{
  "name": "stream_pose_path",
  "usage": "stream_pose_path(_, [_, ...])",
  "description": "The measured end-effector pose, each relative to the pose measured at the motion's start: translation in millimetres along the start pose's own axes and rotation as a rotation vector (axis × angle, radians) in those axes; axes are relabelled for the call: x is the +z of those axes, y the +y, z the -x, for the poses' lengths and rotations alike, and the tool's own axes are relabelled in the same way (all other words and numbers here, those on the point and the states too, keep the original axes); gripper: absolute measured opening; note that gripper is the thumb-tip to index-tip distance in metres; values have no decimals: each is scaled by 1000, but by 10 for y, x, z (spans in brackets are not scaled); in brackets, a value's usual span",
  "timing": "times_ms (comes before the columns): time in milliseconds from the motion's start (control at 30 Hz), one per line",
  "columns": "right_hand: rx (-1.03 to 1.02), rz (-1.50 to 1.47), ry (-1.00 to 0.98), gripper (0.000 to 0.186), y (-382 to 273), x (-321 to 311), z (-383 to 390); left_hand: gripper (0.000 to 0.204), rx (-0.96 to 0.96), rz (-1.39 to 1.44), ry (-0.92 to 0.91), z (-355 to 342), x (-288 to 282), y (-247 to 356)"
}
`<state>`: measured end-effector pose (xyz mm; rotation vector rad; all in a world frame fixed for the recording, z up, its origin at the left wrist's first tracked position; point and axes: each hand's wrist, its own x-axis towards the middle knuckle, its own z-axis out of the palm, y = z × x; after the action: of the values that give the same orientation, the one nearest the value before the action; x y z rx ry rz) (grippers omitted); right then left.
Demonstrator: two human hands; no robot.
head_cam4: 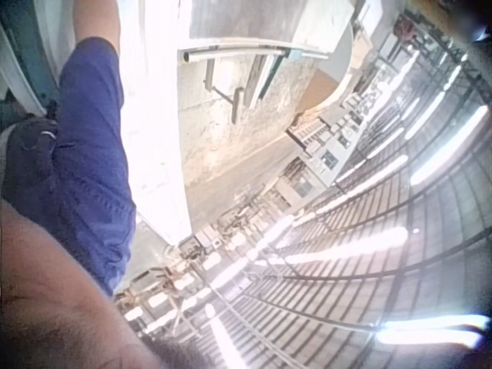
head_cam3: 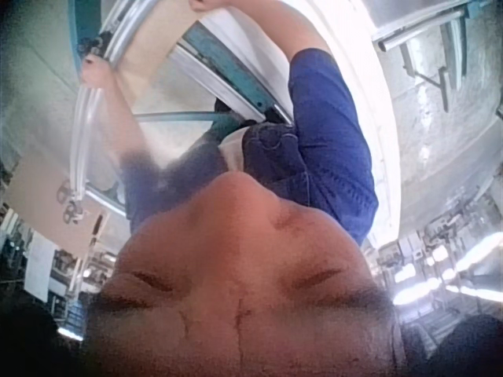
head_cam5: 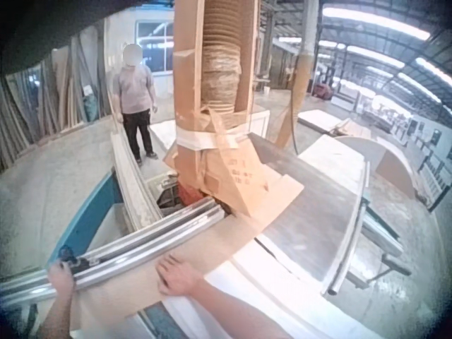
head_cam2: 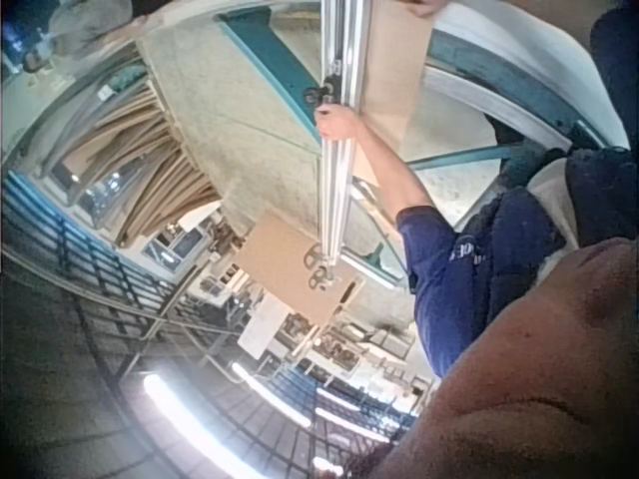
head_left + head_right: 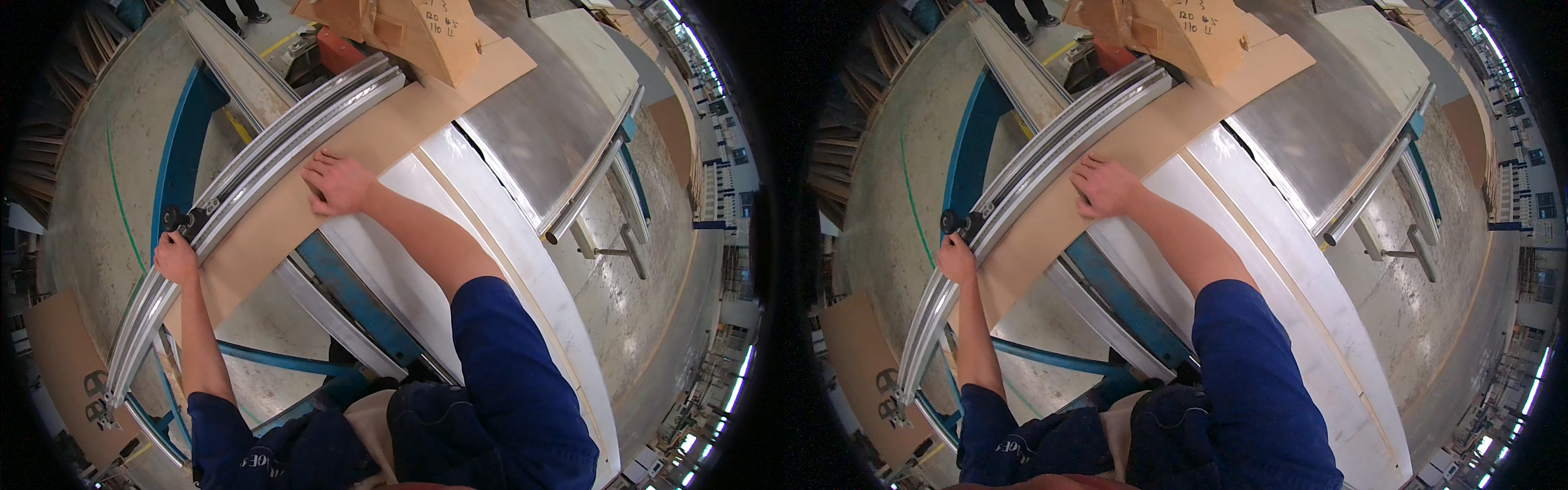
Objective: The person handles large wooden boards, positioning them on a sliding table saw and pushing a board through the blade to cut it while another person assists by moving pieces.
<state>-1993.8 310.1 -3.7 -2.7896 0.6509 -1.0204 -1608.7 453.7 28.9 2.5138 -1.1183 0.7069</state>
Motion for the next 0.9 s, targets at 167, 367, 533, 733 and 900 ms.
stream_pose_path(167, [-2, 5, 8, 46, 9, 45, 39, 40, 31, -26, 55, 39, -16, -17])
stream_pose_path(367, [41, -52, -6, 44, -21, 30, 66, 39, 20, -22, 36, 72, -107, 17])
stream_pose_path(533, [18, -19, -13, 41, -51, -51, 49, 39, -3, 44, 32, 71, -185, 33])
stream_pose_path(733, [107, 5, -128, 46, -94, -107, -18, 35, 41, 55, 86, 55, -273, -6])
stream_pose_path(900, [146, 39, -180, 55, -191, -157, -106, 32, 56, 162, 102, 86, -357, -34])
